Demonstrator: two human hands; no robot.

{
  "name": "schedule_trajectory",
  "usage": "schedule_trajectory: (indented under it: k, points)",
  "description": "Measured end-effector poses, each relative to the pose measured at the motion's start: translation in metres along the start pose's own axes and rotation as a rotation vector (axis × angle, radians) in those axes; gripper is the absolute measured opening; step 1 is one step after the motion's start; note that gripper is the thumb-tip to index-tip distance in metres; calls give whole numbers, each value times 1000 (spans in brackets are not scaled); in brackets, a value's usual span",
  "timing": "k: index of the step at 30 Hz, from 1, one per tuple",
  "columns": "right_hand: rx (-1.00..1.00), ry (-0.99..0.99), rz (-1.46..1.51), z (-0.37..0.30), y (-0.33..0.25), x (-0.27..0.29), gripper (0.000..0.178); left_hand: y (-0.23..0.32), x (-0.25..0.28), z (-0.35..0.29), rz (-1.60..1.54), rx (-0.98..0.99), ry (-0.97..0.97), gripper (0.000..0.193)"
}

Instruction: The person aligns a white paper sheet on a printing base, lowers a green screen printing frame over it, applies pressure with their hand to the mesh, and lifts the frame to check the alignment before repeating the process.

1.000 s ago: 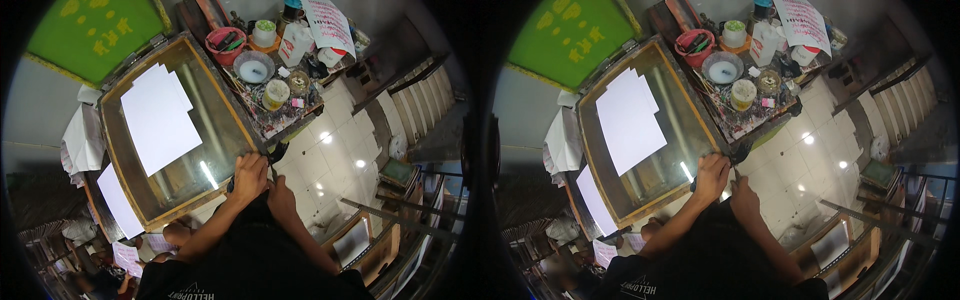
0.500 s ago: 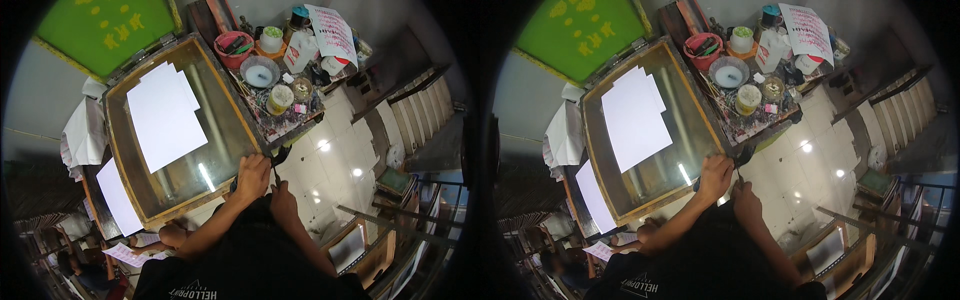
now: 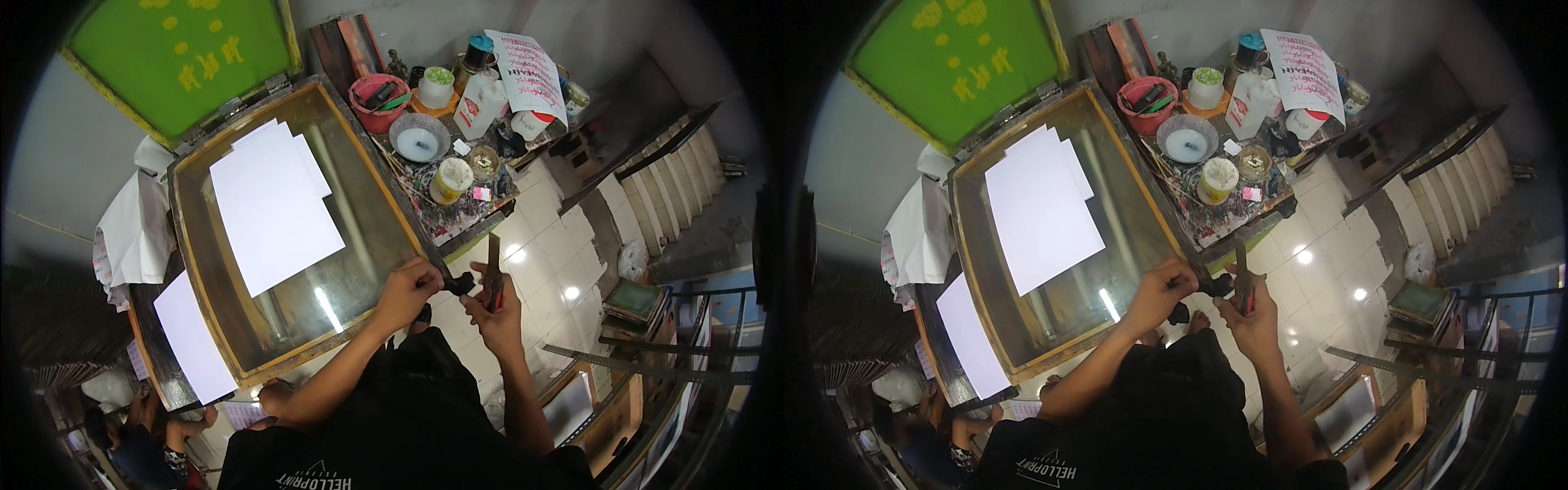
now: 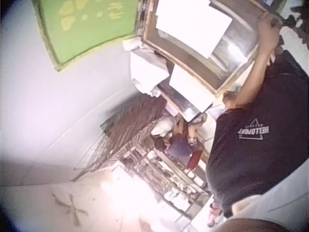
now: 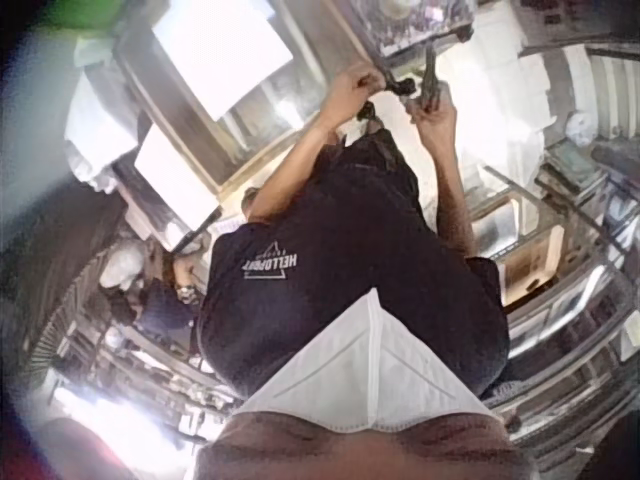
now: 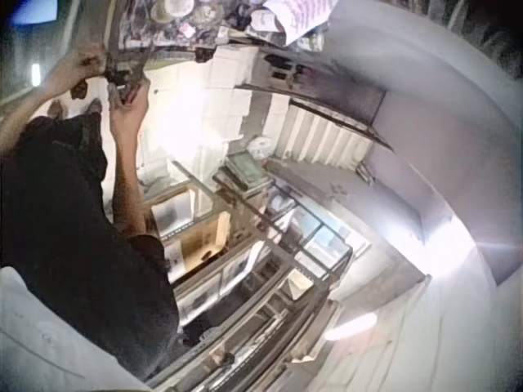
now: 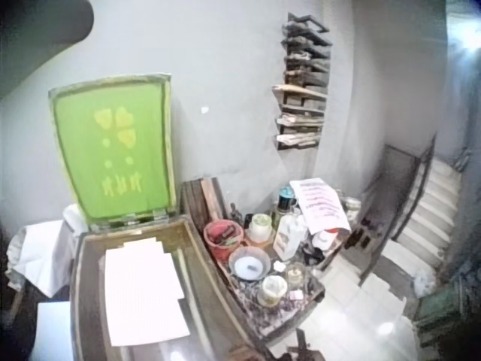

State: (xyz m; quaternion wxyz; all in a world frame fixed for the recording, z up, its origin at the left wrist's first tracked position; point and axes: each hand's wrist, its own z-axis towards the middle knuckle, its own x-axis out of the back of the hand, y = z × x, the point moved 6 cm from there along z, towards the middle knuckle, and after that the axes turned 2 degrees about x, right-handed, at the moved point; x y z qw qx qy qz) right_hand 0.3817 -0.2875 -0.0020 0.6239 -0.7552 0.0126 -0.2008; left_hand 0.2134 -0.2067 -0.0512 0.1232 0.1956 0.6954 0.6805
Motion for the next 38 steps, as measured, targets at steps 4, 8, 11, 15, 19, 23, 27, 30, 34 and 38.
schedule_trajectory:
  k: [4,8,11,15,19,23,27,30,34,38]
  points:
    - [-180,-281,155,15,-20,-28,31,16,27,-8,-198,156,-124,9]
    - [-278,-336,401,20,-16,-42,27,47,53,-20,-219,305,-194,11]
    - [-314,-403,532,36,-39,-53,24,58,66,-18,-128,149,-204,16]
    - [-298,-465,515,60,-56,-64,24,68,92,-10,-69,209,-193,17]
    - [-52,-368,222,77,-80,-70,27,71,124,1,-67,312,-7,20]
    - [-62,-468,239,87,-65,-56,31,89,153,17,90,229,181,17]
    - [-283,-731,143,88,-38,-69,29,105,165,28,111,223,335,13]
    - [-386,-876,258,82,-26,-90,38,116,160,34,43,212,450,12]
    - [-543,-977,350,91,-36,-120,52,116,144,30,48,220,533,12]
    - [-616,-1037,459,98,-46,-119,54,103,135,24,66,187,554,15]
